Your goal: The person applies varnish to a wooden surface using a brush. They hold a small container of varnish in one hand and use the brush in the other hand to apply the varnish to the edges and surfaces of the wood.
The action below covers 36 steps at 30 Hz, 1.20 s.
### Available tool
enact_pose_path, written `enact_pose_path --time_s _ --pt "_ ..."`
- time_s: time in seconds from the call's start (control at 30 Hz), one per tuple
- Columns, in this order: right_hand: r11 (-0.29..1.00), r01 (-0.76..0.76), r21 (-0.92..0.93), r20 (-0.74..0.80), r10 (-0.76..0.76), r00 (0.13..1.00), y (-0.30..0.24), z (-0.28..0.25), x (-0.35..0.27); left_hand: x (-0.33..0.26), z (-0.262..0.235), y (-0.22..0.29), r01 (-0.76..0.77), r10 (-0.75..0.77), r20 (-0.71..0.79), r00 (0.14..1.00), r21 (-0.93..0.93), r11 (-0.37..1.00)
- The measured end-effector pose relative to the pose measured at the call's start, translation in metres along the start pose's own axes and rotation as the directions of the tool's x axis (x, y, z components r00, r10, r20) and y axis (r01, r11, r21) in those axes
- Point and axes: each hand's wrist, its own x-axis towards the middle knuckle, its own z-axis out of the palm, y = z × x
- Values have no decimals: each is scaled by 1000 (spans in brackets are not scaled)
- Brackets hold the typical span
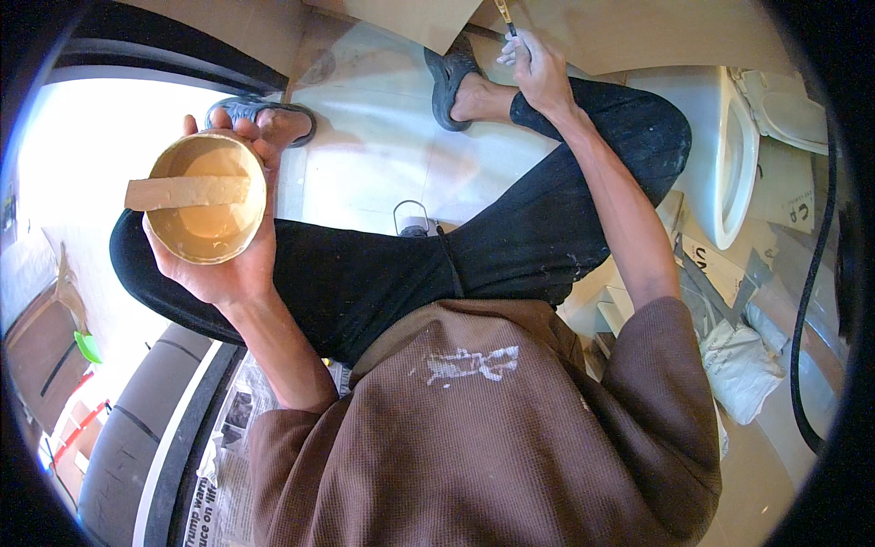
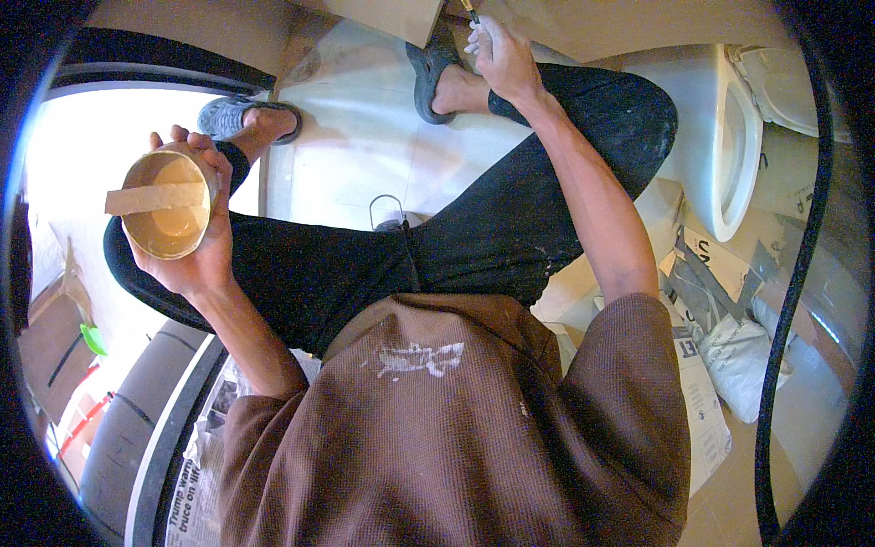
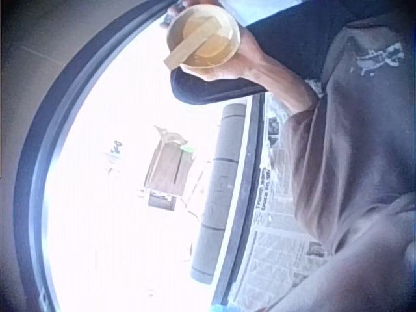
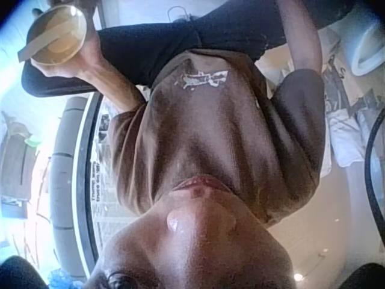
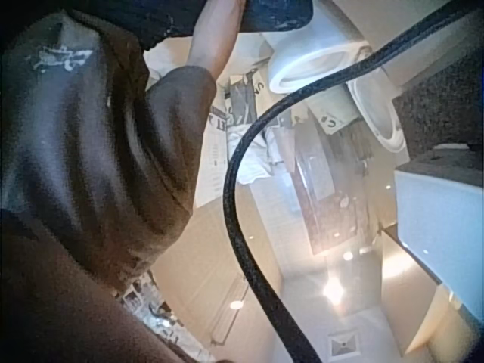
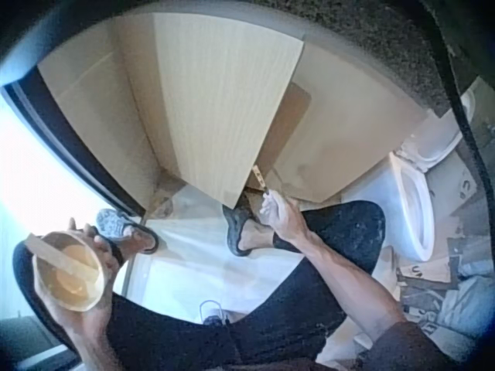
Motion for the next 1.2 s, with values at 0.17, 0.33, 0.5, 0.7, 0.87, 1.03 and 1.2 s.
enact_pose_path --time_s 0.17,0.33,0.5,0.7,0.87,1.03,1.2 --pt "1000 26 14 -24 -25 999 -8 -2 4 0 1 -1 -19 19 -23 1000 4 1000" --pt "1000 4 -11 -23 -4 1000 -2 0 2 0 1 0 -25 26 -52 998 36 999" --pt "998 39 44 -58 -36 998 -10 -3 4 0 1 -1 -23 23 -33 999 8 1000" --pt "997 -68 37 75 65 995 -9 -2 -2 -1 0 3 -25 27 -21 999 76 997" --pt "997 -9 80 -44 12 999 -13 -4 2 1 -16 4 29 -30 165 986 13 1000" --pt "999 4 48 -17 -3 1000 -8 -1 4 0 3 0 -52 59 -80 995 92 994" --pt "997 -68 23 90 66 994 -9 -2 -8 -1 3 0 -42 46 -59 997 59 997"
